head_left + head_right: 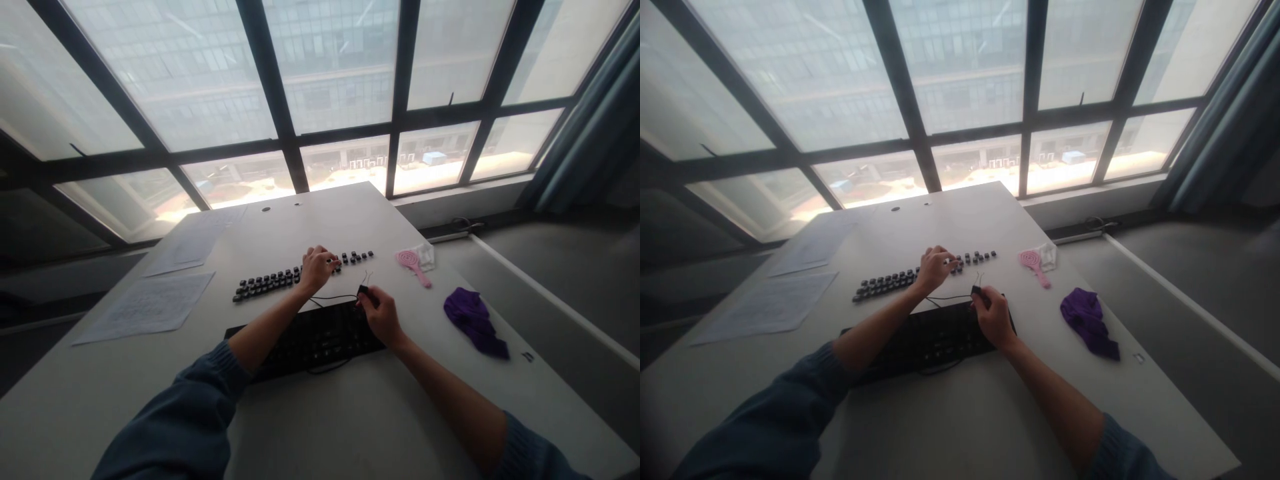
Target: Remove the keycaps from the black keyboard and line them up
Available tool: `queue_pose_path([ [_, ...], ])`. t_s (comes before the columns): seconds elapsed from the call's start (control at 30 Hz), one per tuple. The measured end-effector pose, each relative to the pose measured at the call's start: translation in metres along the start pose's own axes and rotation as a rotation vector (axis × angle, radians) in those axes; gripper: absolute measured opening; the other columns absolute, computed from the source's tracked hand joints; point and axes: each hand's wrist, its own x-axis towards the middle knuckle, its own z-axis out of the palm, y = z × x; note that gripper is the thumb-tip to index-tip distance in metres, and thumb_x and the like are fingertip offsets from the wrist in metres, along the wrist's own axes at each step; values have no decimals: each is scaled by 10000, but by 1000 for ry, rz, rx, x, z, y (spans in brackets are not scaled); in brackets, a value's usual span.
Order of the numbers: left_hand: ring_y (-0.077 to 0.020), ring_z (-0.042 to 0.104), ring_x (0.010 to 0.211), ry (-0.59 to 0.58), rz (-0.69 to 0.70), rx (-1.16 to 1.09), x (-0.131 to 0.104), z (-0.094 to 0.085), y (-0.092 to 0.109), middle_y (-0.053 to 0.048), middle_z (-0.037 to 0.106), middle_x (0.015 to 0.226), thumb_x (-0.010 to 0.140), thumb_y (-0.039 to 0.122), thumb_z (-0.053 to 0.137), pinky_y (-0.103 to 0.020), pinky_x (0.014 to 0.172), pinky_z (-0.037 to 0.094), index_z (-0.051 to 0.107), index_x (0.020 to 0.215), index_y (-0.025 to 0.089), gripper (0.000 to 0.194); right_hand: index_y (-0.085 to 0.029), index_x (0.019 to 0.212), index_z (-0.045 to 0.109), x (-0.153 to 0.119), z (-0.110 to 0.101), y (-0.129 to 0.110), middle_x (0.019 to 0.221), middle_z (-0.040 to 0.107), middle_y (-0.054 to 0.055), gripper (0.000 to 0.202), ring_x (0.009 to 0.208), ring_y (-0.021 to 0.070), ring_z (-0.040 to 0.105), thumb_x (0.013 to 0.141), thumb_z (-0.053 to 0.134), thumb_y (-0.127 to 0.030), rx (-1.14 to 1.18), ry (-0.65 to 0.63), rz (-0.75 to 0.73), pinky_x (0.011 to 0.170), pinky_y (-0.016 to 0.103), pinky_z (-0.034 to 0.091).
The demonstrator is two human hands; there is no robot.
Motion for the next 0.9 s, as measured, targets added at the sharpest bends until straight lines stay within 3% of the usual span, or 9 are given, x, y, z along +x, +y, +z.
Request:
queue_pose_path([
  [0.23,-216,586,917,-94,147,-157,-65,-35,31,-66,666,940,938,257,532,-347,862,447,731,917,202,207,-185,715,600,1,1,-2,640,610,2,249,599,162,564,871,615,-377,91,9,38,569,255,440],
  [0.43,-213,591,912,-141,114,-311,-120,-27,42,-65,668,941,913,174,526,-339,856,465,701,983,200,191,-181,708,603,-2,7,-8,626,606,0,222,584,160,560,862,625,-340,157,-40,54,551,253,433],
  [0.63,-219,587,965,-115,90,-389,-130,-14,46,-65,672,994,882,87,478,-354,897,467,686,981,202,258,-183,728,621,-5,-5,-12,685,594,3,150,645,162,556,863,603,-247,14,-78,-48,604,259,431],
  [0.9,-220,570,978,-113,96,-451,-133,-3,48,-70,652,967,885,93,475,-357,904,467,679,992,196,252,-193,641,559,-8,-5,-8,668,549,-2,221,661,162,508,861,574,-198,-149,-138,-114,612,264,385],
])
